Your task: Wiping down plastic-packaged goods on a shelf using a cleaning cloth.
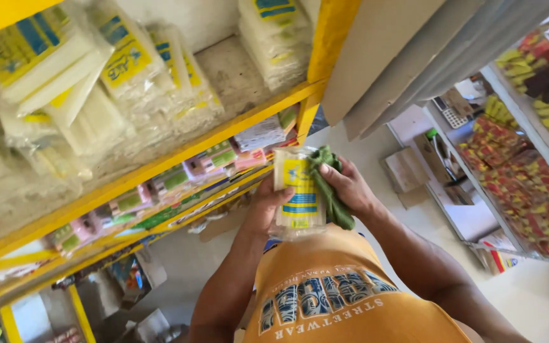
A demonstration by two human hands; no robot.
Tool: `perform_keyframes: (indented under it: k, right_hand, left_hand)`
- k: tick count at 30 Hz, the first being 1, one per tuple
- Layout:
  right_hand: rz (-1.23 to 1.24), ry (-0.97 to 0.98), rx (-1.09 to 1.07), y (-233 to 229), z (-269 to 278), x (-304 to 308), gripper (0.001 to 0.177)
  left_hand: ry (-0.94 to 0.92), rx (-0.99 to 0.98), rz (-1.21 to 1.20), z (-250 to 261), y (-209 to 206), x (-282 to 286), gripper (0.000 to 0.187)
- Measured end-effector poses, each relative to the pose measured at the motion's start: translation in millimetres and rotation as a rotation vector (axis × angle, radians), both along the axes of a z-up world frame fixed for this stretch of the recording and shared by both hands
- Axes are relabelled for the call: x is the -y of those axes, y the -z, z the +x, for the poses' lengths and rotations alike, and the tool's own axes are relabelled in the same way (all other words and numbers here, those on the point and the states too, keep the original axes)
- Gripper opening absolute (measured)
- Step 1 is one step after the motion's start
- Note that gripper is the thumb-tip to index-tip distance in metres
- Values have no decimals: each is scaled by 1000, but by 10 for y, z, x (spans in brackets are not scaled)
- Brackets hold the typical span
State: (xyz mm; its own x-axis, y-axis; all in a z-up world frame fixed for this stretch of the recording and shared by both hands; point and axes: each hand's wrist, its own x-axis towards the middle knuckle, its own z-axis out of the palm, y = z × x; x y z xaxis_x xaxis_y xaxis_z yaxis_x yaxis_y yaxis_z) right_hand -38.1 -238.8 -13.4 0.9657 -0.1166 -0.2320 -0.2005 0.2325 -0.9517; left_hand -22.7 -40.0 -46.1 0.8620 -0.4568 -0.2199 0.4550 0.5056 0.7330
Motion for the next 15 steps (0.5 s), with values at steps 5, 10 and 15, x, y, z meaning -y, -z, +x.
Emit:
perform_keyframes:
  k: [5, 10, 15]
  right_hand:
    - [-38, 22, 13, -64, -37, 163, 18]
    - [-315, -33, 64, -217, 9, 280, 22]
    - [-113, 229, 74, -436, 135, 349, 27]
  left_hand:
    - [143, 198, 232, 15, -205, -32, 32]
    - [162, 274, 397, -35, -580, -33, 24]
    - [229, 324, 492, -39, -500, -82, 22]
